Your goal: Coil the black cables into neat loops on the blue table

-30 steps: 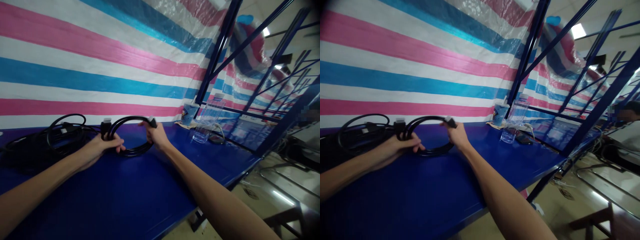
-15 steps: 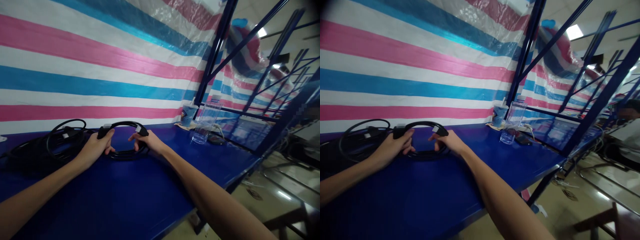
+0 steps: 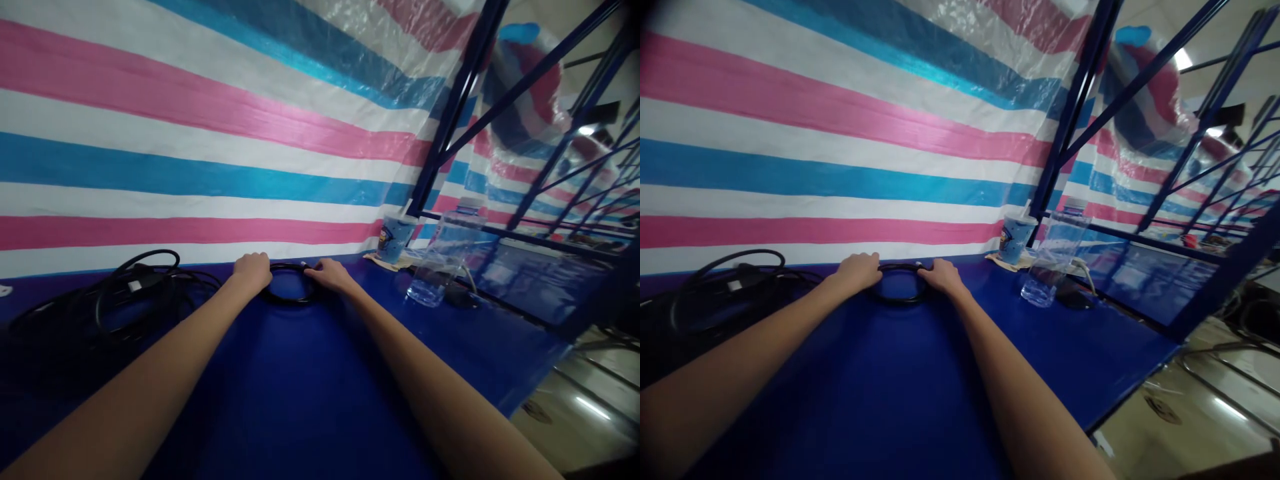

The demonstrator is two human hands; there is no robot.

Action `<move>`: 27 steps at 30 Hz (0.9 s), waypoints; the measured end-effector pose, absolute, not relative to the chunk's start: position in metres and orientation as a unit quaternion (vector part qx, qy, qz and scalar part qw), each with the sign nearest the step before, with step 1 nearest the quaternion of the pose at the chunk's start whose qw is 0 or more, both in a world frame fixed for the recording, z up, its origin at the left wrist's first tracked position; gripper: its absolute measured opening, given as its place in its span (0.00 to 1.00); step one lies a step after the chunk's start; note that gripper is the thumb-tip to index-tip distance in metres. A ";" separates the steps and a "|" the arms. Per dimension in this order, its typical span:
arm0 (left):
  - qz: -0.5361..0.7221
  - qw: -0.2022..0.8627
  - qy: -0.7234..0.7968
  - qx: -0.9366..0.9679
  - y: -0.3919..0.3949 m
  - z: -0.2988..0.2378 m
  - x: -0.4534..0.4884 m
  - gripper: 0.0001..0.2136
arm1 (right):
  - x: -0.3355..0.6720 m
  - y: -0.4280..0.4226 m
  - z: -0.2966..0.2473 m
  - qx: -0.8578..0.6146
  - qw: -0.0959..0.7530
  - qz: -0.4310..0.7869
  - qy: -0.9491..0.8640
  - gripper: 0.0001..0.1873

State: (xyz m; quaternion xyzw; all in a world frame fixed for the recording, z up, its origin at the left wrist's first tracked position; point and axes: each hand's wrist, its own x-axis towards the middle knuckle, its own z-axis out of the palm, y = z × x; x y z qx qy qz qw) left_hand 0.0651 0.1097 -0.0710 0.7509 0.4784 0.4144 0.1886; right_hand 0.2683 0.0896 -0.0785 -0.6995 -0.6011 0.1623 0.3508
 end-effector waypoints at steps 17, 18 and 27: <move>0.013 -0.119 0.415 0.902 -0.003 -0.067 -0.112 0.20 | 0.116 0.004 -0.051 -0.587 0.210 0.119 -0.772 0.13; 0.013 -0.127 0.431 0.893 -0.007 -0.069 -0.115 0.20 | 0.099 0.004 -0.056 -0.601 0.198 0.145 -0.761 0.15; 0.088 -0.170 0.583 0.790 -0.012 -0.063 -0.107 0.23 | 0.065 0.032 -0.059 -0.580 0.379 0.305 -0.654 0.05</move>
